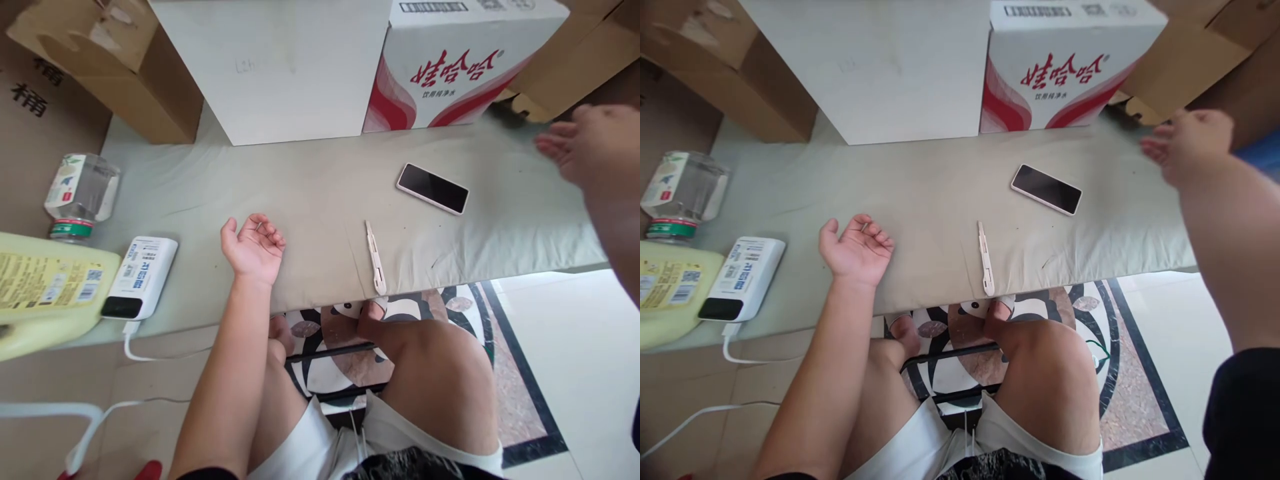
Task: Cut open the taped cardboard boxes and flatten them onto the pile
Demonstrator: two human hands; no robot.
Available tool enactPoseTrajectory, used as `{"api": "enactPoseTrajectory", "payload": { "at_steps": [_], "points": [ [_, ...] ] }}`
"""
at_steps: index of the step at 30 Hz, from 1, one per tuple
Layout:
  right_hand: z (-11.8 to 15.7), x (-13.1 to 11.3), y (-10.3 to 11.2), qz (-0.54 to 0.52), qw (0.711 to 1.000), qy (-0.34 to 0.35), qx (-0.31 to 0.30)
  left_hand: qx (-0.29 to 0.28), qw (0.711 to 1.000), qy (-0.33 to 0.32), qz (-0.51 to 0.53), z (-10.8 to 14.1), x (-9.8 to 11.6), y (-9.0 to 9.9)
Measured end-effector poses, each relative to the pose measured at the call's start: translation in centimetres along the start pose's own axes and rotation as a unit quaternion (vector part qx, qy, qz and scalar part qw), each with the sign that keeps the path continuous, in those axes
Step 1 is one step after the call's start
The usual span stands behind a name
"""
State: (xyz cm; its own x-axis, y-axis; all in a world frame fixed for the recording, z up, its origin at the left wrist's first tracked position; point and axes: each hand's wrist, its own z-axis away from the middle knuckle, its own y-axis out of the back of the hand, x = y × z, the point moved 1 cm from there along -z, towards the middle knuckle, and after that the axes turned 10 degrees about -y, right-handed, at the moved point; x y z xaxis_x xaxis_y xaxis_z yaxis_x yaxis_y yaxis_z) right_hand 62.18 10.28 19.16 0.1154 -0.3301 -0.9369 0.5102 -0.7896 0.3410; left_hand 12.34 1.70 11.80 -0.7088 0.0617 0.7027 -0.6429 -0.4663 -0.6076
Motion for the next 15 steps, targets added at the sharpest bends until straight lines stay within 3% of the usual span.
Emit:
{"api": "enactPoseTrajectory", "payload": {
  "at_steps": [3,6,11,15],
  "points": [
    [3.6,2.2,-0.5,0.038,0.994,-0.101,-0.018,-0.007,1.000,0.001,0.014,-0.1,0.3,0.0],
    [7.2,3.7,0.1,0.064,0.986,-0.137,-0.067,-0.005,1.000,0.006,0.029,0.3,0.7,0.0],
    [11.5,3.4,1.5,0.109,0.974,-0.148,-0.133,-0.015,0.998,0.009,0.054,1.1,1.5,0.6],
    [13.9,2.0,1.4,0.148,0.967,-0.123,-0.165,-0.013,0.996,0.004,0.084,1.4,2.4,1.4]
  ]
}}
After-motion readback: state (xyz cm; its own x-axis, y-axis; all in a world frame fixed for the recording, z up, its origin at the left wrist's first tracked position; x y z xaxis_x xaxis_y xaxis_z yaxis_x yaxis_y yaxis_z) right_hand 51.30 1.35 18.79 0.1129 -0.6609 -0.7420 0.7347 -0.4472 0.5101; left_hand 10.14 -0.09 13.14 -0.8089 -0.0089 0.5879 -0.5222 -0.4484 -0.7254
